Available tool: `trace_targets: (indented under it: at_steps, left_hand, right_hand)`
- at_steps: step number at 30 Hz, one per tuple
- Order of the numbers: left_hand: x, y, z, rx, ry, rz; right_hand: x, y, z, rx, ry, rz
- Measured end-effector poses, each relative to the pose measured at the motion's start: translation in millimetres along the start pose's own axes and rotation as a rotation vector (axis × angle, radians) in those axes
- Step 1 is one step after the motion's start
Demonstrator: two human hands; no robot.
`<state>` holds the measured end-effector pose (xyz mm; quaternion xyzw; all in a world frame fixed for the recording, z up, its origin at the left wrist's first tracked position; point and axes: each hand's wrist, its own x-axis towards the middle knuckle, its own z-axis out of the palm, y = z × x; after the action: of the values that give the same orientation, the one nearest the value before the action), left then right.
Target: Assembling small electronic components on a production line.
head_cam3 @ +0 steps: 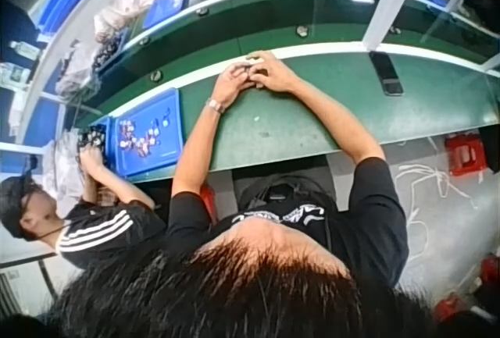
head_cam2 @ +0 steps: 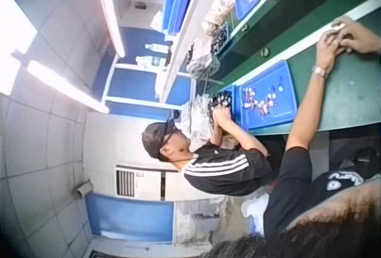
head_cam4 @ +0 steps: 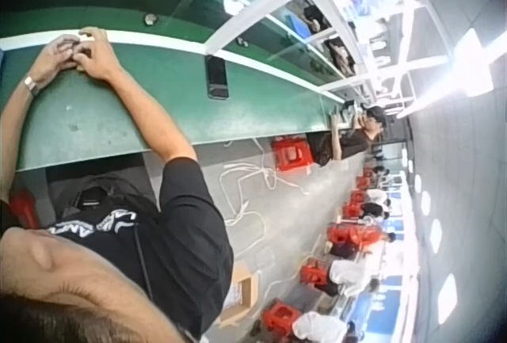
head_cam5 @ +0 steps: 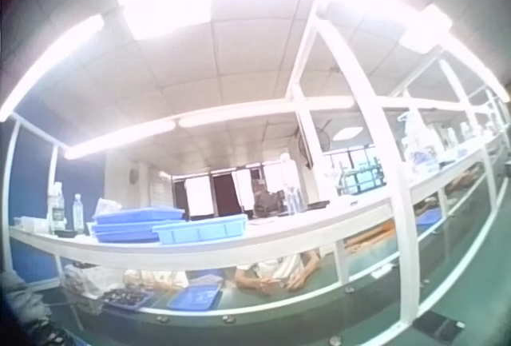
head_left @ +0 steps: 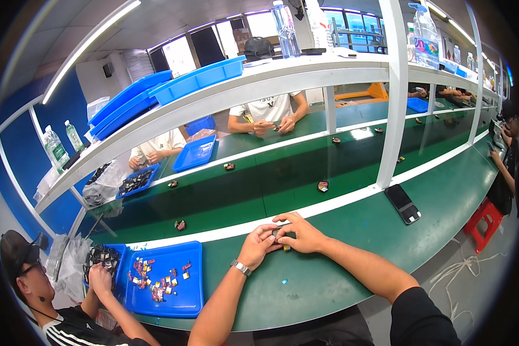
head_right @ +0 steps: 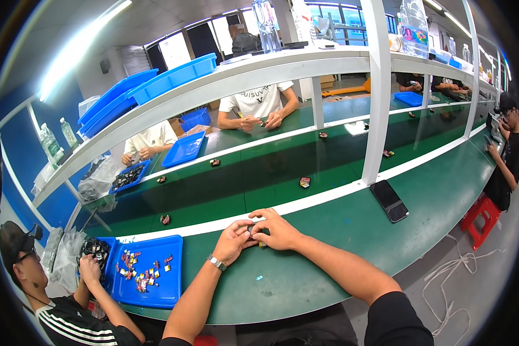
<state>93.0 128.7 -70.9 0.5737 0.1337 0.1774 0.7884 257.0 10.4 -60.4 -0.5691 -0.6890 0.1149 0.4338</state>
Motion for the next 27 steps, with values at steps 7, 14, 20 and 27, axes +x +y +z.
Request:
trace_targets:
  at_steps: [7, 14, 20, 27]
  left_hand:
    - [2, -3, -1, -0.058, 0.035, 0.022]
    - [2, -4, -1, -0.074, 0.029, 0.059]
    - [3, -5, -1, -0.084, 0.061, 0.049]
    - [4, -6, -2, -0.099, 0.061, 0.061]
  right_hand:
    - [-4, -10, 10, -0.097, 0.177, 0.037]
    - [-3, -7, 22, -0.091, 0.286, 0.033]
    - [-4, -1, 28, -0.014, 0.303, 0.108]
    - [-4, -3, 29, 0.001, 0.322, 0.128]
